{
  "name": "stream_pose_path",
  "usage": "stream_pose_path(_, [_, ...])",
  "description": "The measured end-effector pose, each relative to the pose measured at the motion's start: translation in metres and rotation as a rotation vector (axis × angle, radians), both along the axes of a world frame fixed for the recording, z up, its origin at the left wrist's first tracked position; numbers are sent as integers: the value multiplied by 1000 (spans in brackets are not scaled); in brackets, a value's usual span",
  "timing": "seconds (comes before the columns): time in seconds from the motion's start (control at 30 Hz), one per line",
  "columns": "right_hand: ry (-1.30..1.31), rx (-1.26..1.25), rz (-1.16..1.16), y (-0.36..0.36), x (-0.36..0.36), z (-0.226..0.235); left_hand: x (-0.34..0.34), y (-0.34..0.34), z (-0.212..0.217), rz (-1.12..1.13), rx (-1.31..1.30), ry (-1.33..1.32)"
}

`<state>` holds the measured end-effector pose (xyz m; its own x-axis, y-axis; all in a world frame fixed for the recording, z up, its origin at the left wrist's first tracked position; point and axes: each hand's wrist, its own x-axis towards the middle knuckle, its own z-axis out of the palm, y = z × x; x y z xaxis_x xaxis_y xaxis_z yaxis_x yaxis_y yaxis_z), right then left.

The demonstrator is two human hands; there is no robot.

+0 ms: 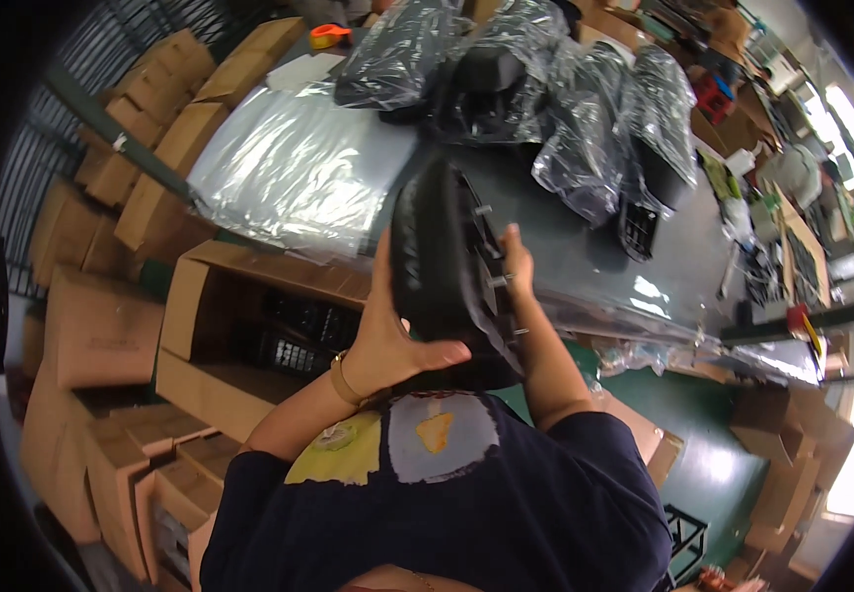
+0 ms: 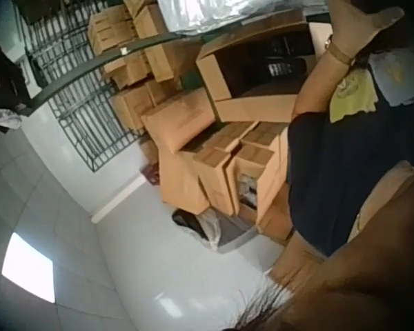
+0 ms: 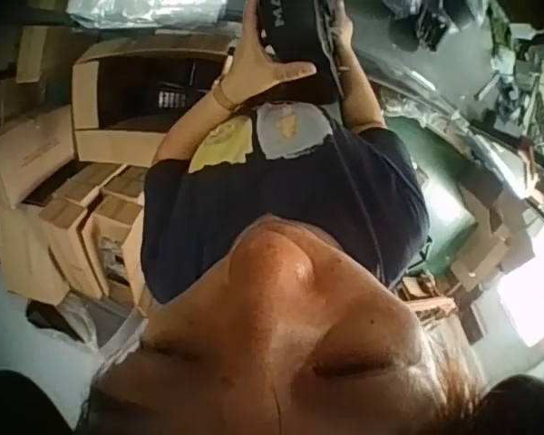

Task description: Pack bicycle seats into individual plastic bags and place them into a cardboard box.

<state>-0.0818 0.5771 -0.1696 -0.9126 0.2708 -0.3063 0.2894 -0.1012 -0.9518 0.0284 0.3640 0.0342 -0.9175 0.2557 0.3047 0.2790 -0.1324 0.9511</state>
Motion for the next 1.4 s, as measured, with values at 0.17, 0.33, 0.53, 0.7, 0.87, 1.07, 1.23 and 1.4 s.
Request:
stream_pose_path(0.17, [282, 417, 173, 44, -11, 100, -14, -10, -54, 124, 284, -158])
stream_pose_path(0.33, [380, 688, 593, 63, 14, 140, -15, 8, -56, 79, 647, -729])
stream_pose_path(0.53, [-71, 393, 527, 100, 32, 45, -42, -37, -125, 99, -4, -785])
stream_pose_path(0.7, [-96, 334, 517, 99, 12, 55, -111, -96, -181, 563, -610, -277])
stream_pose_path(0.87, [-16, 551, 526, 85, -7, 75, -201, -113, -187, 620, -861, -236])
stream_pose_path(1.07, [-77, 632, 475, 54, -37, 98, -241, -126, -199, 391, -1412, -162])
stream_pose_path(1.23, [-57, 650, 409, 36, -61, 94, -250, -135, -180, 144, -1581, 259])
stream_pose_path(1.4, [-70, 750, 429, 22, -82, 95, -252, -135, -177, 148, -1494, 319])
